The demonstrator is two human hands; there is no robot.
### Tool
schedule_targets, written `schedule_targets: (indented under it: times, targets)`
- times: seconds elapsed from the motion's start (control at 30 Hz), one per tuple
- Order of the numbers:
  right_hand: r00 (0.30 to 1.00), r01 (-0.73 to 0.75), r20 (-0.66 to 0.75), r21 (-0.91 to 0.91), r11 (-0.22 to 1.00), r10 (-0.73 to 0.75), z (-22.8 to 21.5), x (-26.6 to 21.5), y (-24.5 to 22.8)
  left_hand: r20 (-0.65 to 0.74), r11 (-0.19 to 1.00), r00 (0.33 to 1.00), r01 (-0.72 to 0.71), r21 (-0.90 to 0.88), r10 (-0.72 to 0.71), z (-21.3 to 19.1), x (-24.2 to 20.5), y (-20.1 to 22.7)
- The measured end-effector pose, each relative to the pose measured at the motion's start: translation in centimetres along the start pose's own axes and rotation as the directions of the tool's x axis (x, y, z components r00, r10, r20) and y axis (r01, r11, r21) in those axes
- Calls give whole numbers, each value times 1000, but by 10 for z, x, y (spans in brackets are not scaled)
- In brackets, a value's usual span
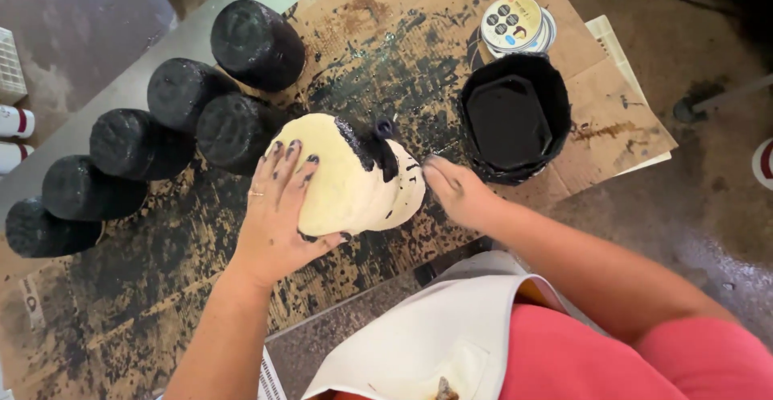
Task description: Applying black wax to a cheese wheel using a brush and moving it to a storage crate
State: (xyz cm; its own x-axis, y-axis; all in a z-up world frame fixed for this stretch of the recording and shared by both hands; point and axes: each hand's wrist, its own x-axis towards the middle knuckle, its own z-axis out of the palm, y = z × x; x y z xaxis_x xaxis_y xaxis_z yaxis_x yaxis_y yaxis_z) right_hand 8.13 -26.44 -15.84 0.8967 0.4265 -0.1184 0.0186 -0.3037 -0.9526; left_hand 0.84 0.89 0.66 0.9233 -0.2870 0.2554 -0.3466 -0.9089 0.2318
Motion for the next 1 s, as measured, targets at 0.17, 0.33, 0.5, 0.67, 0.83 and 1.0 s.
schedule_targets:
  times: [0.17,0.33,0.5,0.67,0.83,1.0]
  targets:
    - [991,-130,21,183,974,129,45,-9,91,-7,1000,1000,1,31,0,3,-2,4]
    - [960,-273,98,137,952,261,34,-50,95,-44,999,999,23,38,-21,7,-4,8]
    - [985,-170,54,235,957,161,44,4,74,-54,998,997,50,37,-48,9,-6,12]
    - [995,38,88,146,989,-52,0,-24,42,-18,994,995,103,34,-102,9,-8,15]
    - [985,122,143,-159,980,-99,-26,-15,-28,-59,991,990,131,22,-130,15,-5,20]
    - [971,179,152,45,983,-184,-20,14,-58,-146,980,975,180,84,-166,28,-6,39]
